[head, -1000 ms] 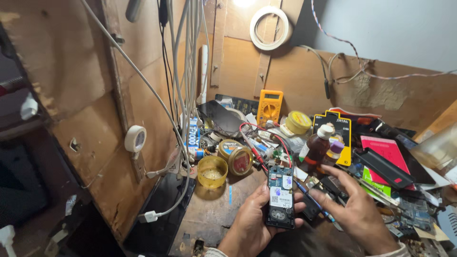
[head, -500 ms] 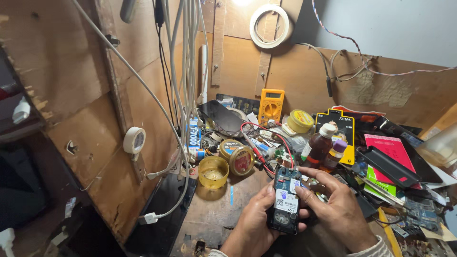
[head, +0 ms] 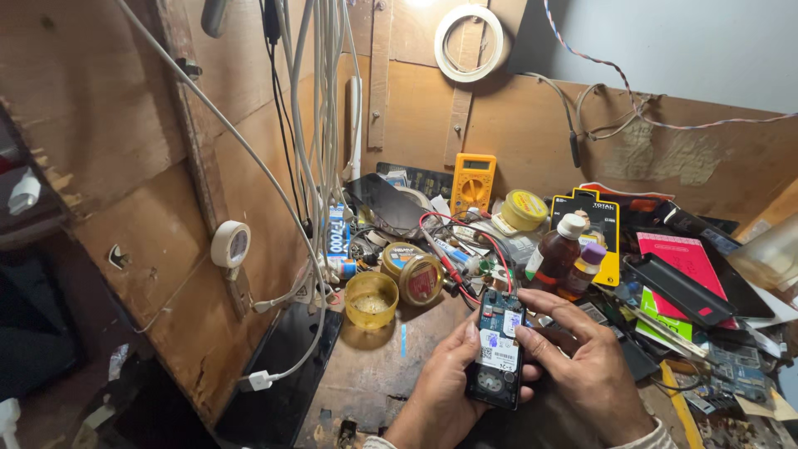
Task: The person disassembles a small mobile phone, removes the keypad membrane and screen, and uses a screwdriver to work on the internal board components.
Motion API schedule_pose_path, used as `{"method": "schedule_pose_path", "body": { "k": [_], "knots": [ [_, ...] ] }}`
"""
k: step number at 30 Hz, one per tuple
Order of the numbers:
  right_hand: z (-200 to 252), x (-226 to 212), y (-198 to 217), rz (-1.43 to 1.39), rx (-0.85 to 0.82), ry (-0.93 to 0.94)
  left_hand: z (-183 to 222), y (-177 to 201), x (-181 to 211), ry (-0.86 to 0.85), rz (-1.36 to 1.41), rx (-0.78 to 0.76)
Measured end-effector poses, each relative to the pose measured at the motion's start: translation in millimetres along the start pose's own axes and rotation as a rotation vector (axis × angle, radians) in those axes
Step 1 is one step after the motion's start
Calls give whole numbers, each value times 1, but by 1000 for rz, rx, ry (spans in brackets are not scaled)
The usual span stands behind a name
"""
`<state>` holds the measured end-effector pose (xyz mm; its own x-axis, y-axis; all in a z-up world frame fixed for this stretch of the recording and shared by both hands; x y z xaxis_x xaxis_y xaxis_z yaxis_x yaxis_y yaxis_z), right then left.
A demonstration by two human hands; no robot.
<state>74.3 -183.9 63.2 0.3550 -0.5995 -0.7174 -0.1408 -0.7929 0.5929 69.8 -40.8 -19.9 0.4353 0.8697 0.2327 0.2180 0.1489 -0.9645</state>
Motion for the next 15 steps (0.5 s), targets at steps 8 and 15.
{"method": "schedule_pose_path", "body": {
  "k": [8,15],
  "knots": [
    [-16,49,0,-252,34,-311,3,-7,1,-12,-46,-32],
    [-21,42,-8,-515,-169,-508,2,-15,-1,-76,-159,-60]
  ]
}}
Point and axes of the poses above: each hand's wrist, its own z-axis away from the middle knuckle, its own y-axis out of the back of the hand, x = y × z, the point moved 5 cm from there along -z, towards the middle knuckle, and after that the axes turned 14 degrees about z, right-handed, at the moved point
